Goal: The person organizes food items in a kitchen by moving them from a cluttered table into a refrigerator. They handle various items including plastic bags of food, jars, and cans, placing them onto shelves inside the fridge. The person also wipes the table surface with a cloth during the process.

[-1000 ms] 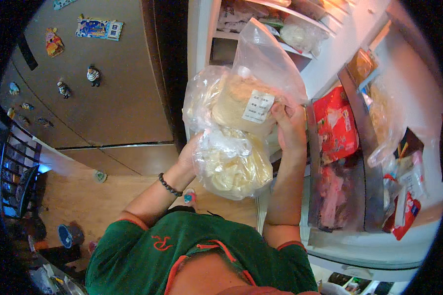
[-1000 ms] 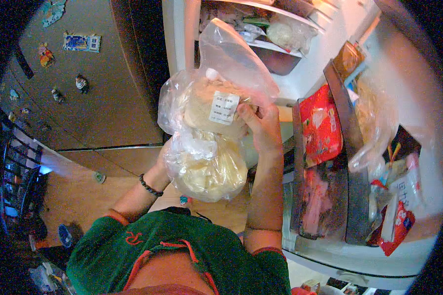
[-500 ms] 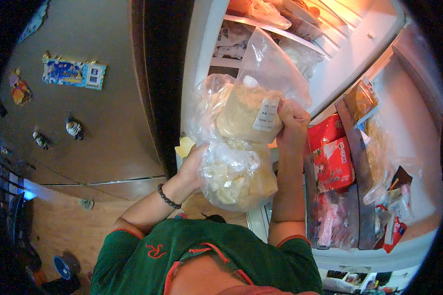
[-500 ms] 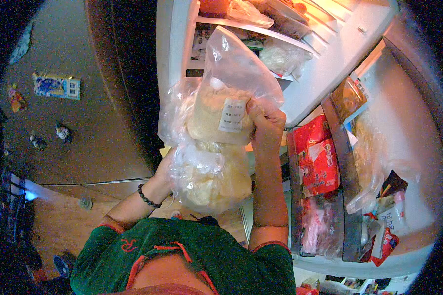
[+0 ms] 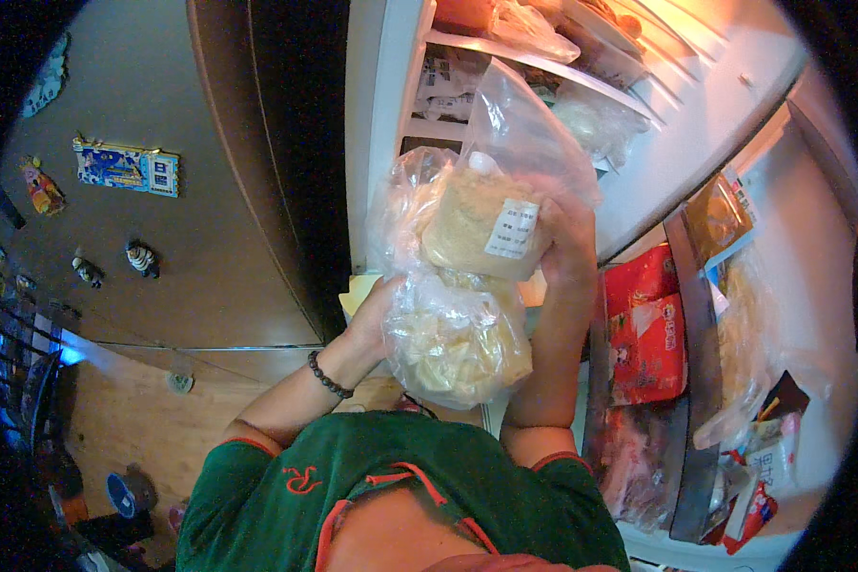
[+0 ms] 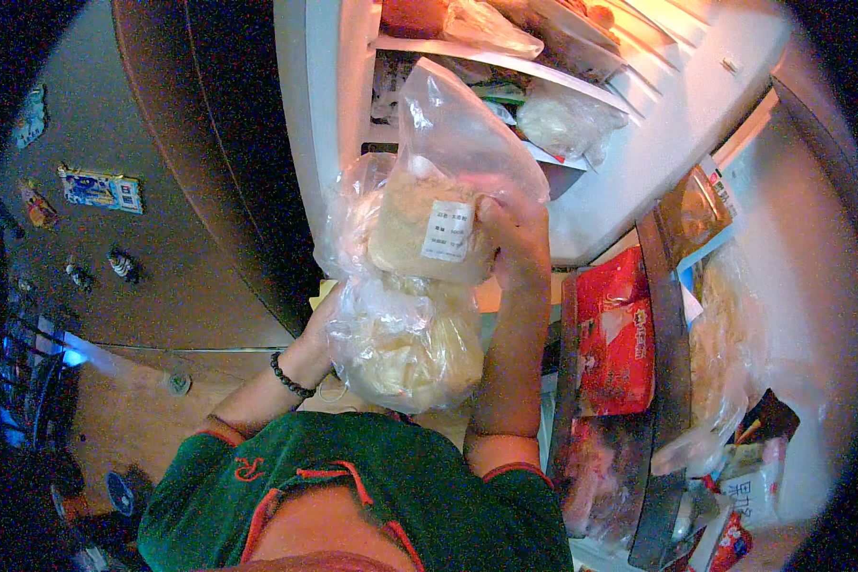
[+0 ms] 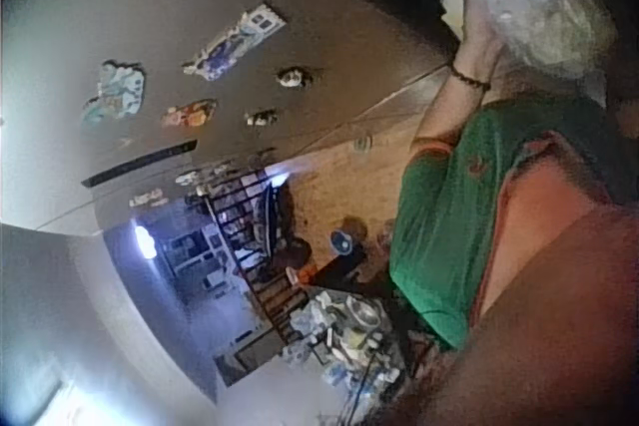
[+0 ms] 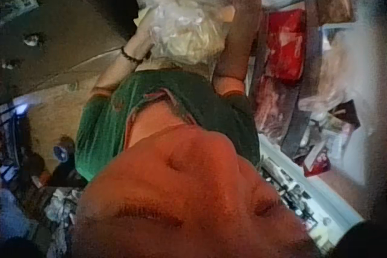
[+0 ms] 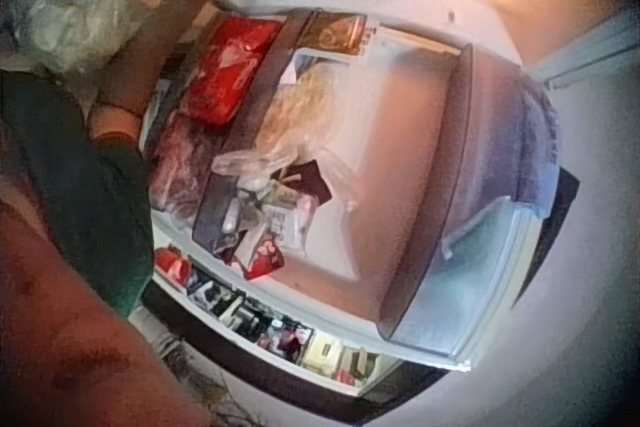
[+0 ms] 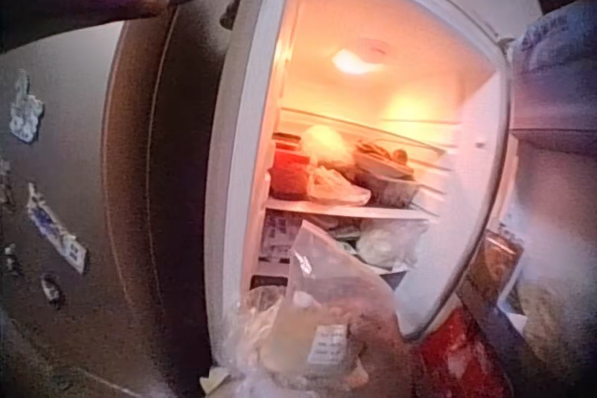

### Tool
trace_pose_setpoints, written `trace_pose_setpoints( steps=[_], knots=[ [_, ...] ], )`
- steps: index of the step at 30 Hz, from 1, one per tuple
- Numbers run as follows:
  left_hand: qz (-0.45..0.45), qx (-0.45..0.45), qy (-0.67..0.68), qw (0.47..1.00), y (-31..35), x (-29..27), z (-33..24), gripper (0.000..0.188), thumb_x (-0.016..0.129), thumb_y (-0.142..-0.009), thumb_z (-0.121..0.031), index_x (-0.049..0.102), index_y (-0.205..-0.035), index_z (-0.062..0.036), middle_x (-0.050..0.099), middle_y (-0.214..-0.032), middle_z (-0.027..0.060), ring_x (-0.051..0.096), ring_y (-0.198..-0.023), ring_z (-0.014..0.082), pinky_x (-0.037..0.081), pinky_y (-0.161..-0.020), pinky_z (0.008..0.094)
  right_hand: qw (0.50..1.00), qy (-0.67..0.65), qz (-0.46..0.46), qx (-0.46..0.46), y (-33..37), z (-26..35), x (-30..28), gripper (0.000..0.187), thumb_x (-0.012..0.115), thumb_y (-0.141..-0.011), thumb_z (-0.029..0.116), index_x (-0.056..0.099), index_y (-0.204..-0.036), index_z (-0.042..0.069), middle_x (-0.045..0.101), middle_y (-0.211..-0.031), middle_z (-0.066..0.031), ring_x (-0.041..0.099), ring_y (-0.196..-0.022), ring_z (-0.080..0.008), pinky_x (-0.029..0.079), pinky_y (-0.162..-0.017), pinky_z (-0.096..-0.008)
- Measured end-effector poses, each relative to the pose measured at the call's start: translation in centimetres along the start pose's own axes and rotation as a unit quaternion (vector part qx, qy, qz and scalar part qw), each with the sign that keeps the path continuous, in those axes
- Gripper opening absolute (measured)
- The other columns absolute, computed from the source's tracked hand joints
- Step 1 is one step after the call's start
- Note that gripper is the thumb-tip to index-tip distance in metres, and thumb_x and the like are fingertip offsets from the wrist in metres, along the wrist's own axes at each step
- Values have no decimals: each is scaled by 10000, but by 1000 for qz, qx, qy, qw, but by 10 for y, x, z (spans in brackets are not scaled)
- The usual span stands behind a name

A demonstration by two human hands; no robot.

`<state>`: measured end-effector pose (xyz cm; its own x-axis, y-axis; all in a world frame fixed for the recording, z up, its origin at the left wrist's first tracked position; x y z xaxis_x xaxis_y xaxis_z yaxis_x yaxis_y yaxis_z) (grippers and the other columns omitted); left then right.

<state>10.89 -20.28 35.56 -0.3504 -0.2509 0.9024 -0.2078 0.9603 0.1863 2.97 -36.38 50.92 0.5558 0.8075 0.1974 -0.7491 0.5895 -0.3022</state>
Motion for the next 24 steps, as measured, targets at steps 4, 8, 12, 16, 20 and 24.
trace_pose_setpoints(
  steps=[4, 8, 12, 16, 20, 24],
  knots=[
    [-15, 14, -12, 1000, -2, 4, 3, 251, 505, -883, -143, 559, -1055, 32, 623, -1008, 128, 641, -882, 237, 550, -778, 376, 997, 26, -68, -25, -6, -2, -11, 294, 627, -798, 64, 580, -1055, -70, 643, -969, -127, 629, -819, -168, 521, -739, -299],
    [-19, 7, 16, 1000, -9, -7, 9, 265, 512, -888, -159, 557, -1067, 32, 622, -1012, 133, 639, -888, 238, 546, -792, 381, 994, -8, -98, -52, -5, -2, -12, 231, 636, -794, 48, 602, -994, -63, 649, -928, -119, 630, -790, -167, 523, -719, -292],
    [4, -13, 8, 1000, -29, -20, 18, 291, 516, -892, -174, 543, -1095, 33, 619, -1023, 136, 632, -908, 239, 538, -818, 390, 995, 13, -90, -32, -3, -14, -27, 212, 645, -808, 82, 615, -977, -43, 649, -926, -114, 632, -786, -167, 524, -713, -286],
    [13, -25, 50, 998, -33, -13, 19, 308, 507, -896, -180, 532, -1114, 36, 615, -1040, 144, 623, -939, 247, 528, -839, 394, 996, -6, -78, 50, -1, -22, -29, 352, 656, -813, 126, 563, -1112, -36, 624, -1029, -105, 613, -893, -170, 508, -769, -298],
    [43, -39, 67, 996, -35, 2, 17, 316, 501, -899, -178, 526, -1125, 41, 609, -1056, 152, 618, -959, 256, 526, -848, 395, 999, -4, -24, 40, 1, -19, -27, 609, 727, -755, 188, 457, -1257, -25, 585, -1112, -106, 588, -957, -189, 484, -816, -306],
    [12, 13, -5, 1000, -36, 4, 7, 311, 500, -895, -160, 515, -1132, 42, 605, -1065, 150, 620, -960, 246, 526, -851, 385, 992, 110, -45, 45, -1, -20, -26, 745, 787, -664, 201, 427, -1276, -26, 551, -1173, -116, 567, -1024, -214, 465, -877, -332]
  ],
)
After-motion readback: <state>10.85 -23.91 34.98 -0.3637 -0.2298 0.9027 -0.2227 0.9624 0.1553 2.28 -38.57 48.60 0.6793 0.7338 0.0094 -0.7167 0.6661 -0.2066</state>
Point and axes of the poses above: each hand's wrist, its own y-axis away from the middle knuckle, its own x-axis out of the palm, z = x × y, the point moved 9 cm from there along -y, towards the middle knuckle
